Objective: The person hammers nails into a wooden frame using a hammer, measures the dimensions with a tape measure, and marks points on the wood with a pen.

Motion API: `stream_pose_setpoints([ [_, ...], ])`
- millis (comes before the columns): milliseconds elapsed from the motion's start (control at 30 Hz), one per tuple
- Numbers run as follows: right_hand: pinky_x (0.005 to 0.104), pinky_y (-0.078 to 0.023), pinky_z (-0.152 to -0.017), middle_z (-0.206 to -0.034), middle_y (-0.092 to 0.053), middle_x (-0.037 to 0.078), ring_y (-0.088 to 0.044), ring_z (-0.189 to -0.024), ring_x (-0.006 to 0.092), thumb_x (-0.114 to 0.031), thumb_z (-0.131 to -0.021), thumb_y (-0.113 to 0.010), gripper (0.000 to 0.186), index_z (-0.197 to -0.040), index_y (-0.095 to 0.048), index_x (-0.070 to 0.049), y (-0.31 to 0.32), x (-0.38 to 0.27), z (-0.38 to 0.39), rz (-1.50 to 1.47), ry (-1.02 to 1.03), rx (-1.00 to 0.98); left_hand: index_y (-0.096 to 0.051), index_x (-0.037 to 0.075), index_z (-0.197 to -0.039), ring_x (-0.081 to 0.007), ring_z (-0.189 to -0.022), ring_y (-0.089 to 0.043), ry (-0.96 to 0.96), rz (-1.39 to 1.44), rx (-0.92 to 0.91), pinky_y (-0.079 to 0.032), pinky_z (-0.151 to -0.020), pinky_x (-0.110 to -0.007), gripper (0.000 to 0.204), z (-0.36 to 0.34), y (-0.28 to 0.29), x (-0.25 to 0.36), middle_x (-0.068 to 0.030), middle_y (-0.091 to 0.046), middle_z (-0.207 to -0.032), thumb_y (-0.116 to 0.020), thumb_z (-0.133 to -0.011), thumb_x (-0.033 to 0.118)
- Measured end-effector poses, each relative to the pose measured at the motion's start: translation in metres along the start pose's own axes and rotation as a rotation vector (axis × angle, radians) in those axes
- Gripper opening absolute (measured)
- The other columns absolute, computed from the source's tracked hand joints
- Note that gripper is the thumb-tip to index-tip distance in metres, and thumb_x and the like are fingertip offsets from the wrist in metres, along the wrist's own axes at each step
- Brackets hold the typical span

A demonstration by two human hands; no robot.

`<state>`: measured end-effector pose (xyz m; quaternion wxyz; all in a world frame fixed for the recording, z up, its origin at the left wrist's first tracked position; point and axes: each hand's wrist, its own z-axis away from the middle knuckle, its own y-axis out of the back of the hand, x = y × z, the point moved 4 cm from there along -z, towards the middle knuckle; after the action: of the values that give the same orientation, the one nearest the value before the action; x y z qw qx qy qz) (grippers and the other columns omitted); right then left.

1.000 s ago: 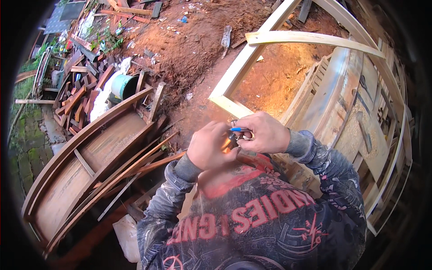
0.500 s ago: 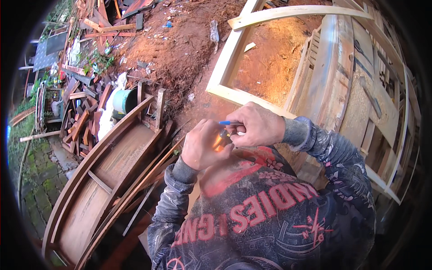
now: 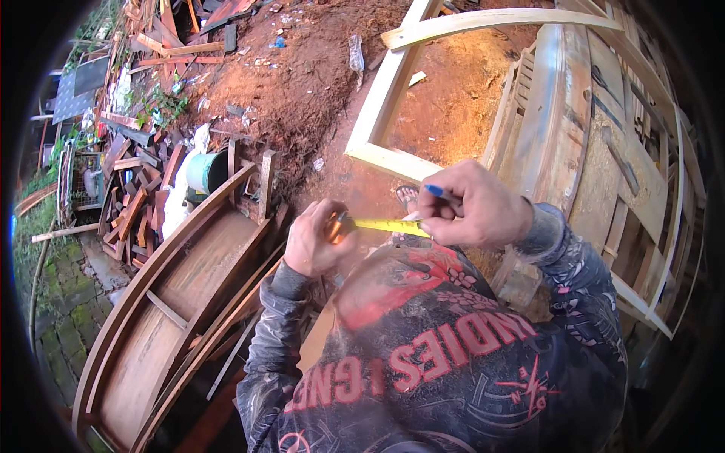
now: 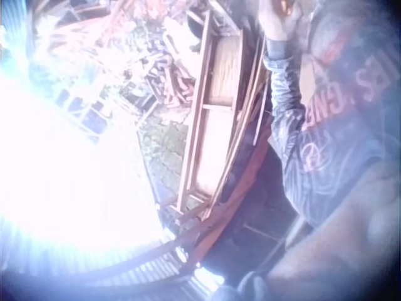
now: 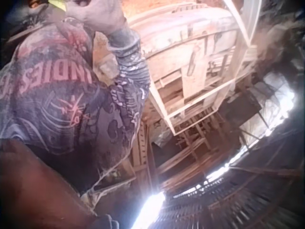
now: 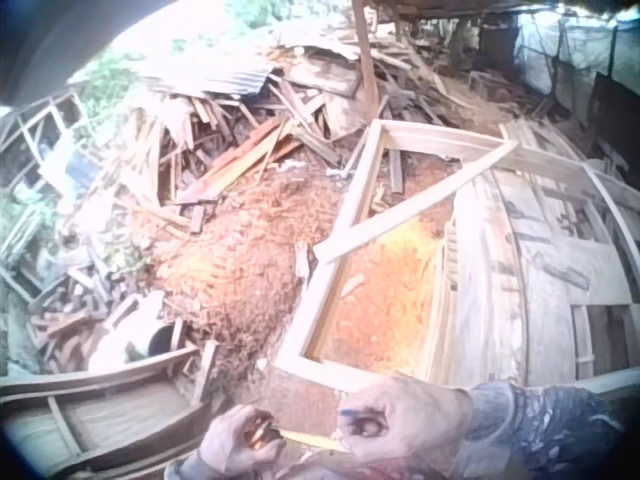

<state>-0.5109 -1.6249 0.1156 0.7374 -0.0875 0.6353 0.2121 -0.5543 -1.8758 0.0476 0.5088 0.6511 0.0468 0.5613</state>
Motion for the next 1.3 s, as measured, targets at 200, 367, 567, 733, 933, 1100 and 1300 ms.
stream_pose_setpoints([
  [200,0.0272,-0.042,-0.054,-0.065,-0.057,0.001,-0.052,-0.059,0.0083,-0.015,-0.076,-0.069,0.016,-0.080,-0.061,-0.002,0.010,-0.004,-0.001,0.104,-0.063,-0.050,-0.063,0.004,-0.097,-0.0341,-0.085,-0.059,-0.184,0.060,0.000,-0.049,-0.076,-0.042,0.016,0.000,-0.003,0.021,-0.0128,-0.062,-0.090,-0.064,-0.084,0.013],
  [367,0.0207,-0.026,-0.050,-0.066,-0.044,-0.008,-0.035,-0.058,0.0009,-0.010,-0.074,-0.069,0.014,-0.082,-0.059,-0.005,0.019,0.004,0.007,0.036,-0.066,-0.023,-0.064,0.002,-0.099,-0.0343,-0.087,-0.059,-0.093,0.000,-0.018,-0.047,-0.076,-0.041,0.015,0.005,0.005,0.020,-0.0151,-0.060,-0.089,-0.064,-0.088,0.012],
  [567,0.0187,-0.027,-0.051,-0.067,-0.044,-0.009,-0.035,-0.057,0.0000,-0.009,-0.073,-0.068,0.014,-0.083,-0.058,-0.006,0.026,0.001,0.013,-0.133,-0.202,0.017,-0.070,0.000,-0.096,-0.0304,-0.080,-0.061,-0.056,0.054,0.060,-0.049,-0.070,-0.037,0.015,0.010,0.017,0.027,-0.0141,-0.063,-0.087,-0.069,-0.082,0.006],
  [733,0.0200,-0.028,-0.052,-0.072,-0.048,-0.007,-0.040,-0.060,0.0013,-0.008,-0.072,-0.067,0.015,-0.084,-0.059,-0.006,0.031,0.008,0.021,-0.065,-0.208,0.036,-0.072,0.002,-0.091,-0.0291,-0.080,-0.062,-0.127,-0.146,0.291,-0.051,-0.069,-0.038,0.015,0.016,0.031,0.047,-0.0120,-0.066,-0.088,-0.073,-0.077,0.004],
  [933,0.0258,-0.036,-0.053,-0.075,-0.055,0.002,-0.051,-0.061,0.0123,-0.003,-0.068,-0.069,0.019,-0.085,-0.061,-0.006,0.031,-0.027,0.028,0.406,0.203,0.121,-0.069,0.005,-0.094,-0.0326,-0.090,-0.061,-0.242,-0.400,0.558,-0.050,-0.077,-0.042,0.024,0.025,0.048,0.064,-0.0115,-0.063,-0.092,-0.074,-0.070,0.001],
  [1100,0.0281,-0.043,-0.055,-0.079,-0.060,0.004,-0.058,-0.065,0.0163,0.002,-0.068,-0.070,0.020,-0.085,-0.063,-0.007,0.025,-0.036,0.028,0.429,0.354,0.161,-0.069,0.005,-0.094,-0.0333,-0.091,-0.060,-0.242,-0.436,0.579,-0.049,-0.078,-0.044,0.025,0.029,0.050,0.068,-0.0122,-0.062,-0.093,-0.072,-0.070,0.000],
  [1300,0.0279,-0.044,-0.056,-0.081,-0.061,0.006,-0.058,-0.065,0.0170,0.003,-0.069,-0.070,0.023,-0.090,-0.066,-0.006,0.026,-0.036,0.030,0.442,0.379,0.145,-0.069,0.006,-0.095,-0.0333,-0.092,-0.060,-0.235,-0.436,0.576,-0.048,-0.078,-0.044,0.024,0.031,0.047,0.067,-0.0118,-0.062,-0.093,-0.072,-0.071,0.002],
])
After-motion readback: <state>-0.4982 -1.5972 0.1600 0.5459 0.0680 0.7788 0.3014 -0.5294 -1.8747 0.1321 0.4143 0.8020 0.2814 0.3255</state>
